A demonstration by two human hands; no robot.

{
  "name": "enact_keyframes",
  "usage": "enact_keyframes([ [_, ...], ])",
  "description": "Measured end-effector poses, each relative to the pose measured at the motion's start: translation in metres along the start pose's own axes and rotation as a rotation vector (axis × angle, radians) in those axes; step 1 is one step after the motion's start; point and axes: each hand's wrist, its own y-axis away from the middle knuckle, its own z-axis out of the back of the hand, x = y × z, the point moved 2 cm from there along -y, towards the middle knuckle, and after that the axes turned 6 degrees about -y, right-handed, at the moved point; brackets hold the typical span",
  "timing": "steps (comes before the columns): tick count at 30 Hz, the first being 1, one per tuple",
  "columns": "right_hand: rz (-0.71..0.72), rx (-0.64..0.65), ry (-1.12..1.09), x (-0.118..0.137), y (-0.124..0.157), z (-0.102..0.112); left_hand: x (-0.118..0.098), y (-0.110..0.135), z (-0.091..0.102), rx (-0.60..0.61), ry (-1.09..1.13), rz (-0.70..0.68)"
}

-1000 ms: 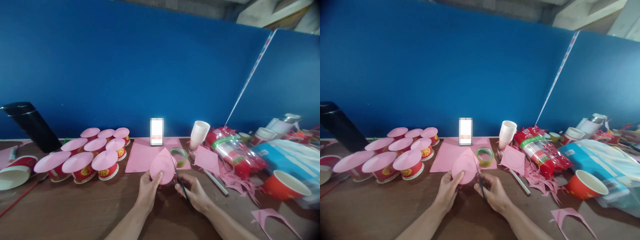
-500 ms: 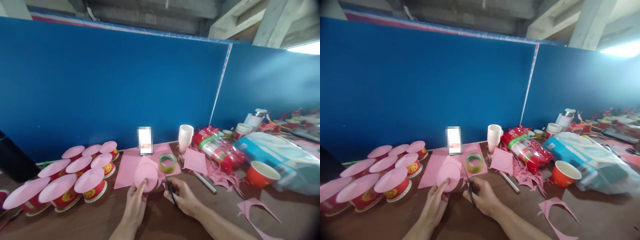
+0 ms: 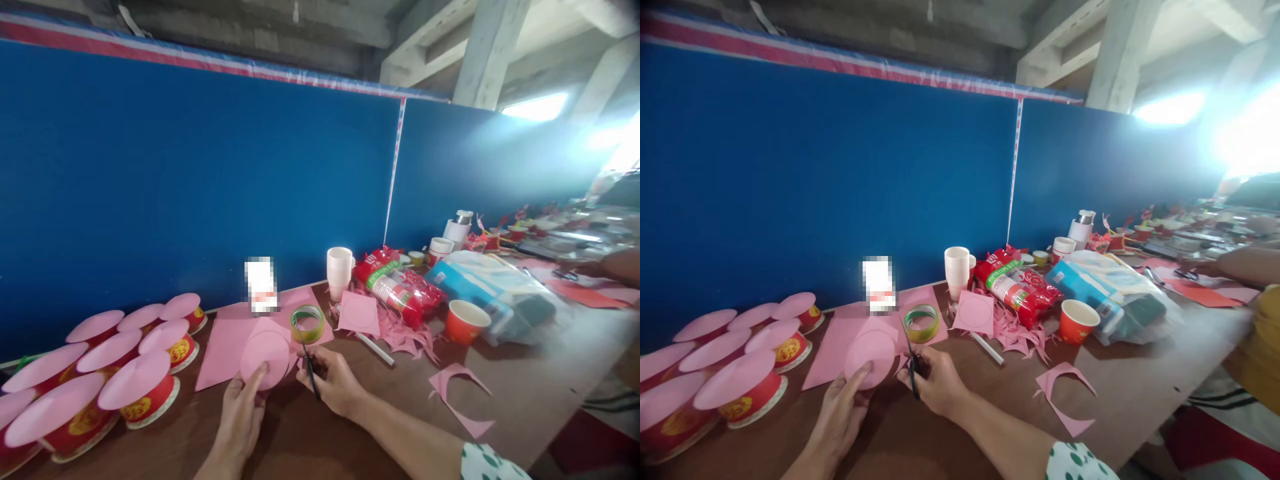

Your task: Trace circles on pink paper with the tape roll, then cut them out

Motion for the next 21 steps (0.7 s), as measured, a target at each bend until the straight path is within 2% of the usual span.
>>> enact_keyframes([
  [10,-0.002,0.015,0.039,-0.0027,-0.0014,0.0004,0.0005,0.0009,0.0005,0.026,0.024,-0.01],
  [16,-0.05,0.005,-0.019,-0.0088,-0.0019,-0.0002,-0.0006,0.0003,-0.0011,0.011,0.02,-0.003],
  [21,-0.074,0.009,-0.05,-0.0084,-0.002,-0.0002,0.0009,-0.0013,0.0004,0.044,0.001,0.013],
])
